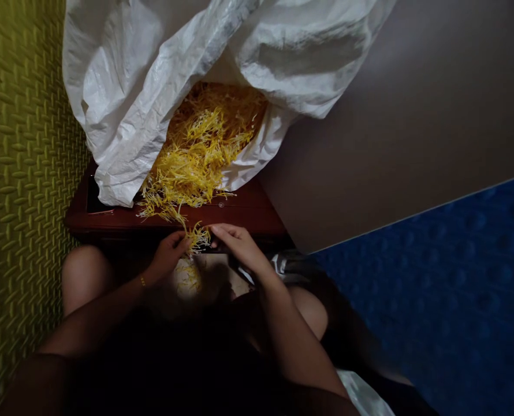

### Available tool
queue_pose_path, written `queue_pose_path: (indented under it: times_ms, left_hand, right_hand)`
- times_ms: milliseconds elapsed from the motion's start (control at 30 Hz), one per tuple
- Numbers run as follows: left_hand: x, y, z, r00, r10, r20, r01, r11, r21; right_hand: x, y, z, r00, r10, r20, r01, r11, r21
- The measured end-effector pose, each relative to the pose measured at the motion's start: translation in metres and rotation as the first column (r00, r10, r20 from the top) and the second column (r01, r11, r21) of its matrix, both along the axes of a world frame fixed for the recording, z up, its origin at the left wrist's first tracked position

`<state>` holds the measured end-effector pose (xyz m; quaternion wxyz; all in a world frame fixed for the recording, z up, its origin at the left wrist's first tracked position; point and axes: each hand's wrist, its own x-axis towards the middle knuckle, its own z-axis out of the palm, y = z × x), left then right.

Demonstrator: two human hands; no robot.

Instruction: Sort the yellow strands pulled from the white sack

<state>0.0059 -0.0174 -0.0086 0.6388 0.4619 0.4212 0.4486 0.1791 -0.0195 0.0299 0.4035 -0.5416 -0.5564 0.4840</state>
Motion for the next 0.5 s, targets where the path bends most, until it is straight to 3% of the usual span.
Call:
queue_pose_path:
  times_ms: [100,300,500]
  left_hand:
    - [0.0,-0.001,0.002,1.0,-0.007,-0.001,0.007,1.0,-0.005]
    - [0.003,-0.005,0.01,0.995,-0.101,-0.002,0.101,0.994,0.041]
    - [0.006,-0.003,0.013,0.992,-0.126,-0.009,0.126,0.988,0.087]
  right_hand:
    - [-0.008,0.0,-0.002,0.986,-0.025,-0.163,0.022,0.999,-0.023]
    - [-0.014,0.005,-0.003,0.913,-0.18,-0.366,0.208,0.977,0.038]
    - [-0.025,0.009,-0.009,0.84,-0.261,-0.476,0.32,0.946,0.045]
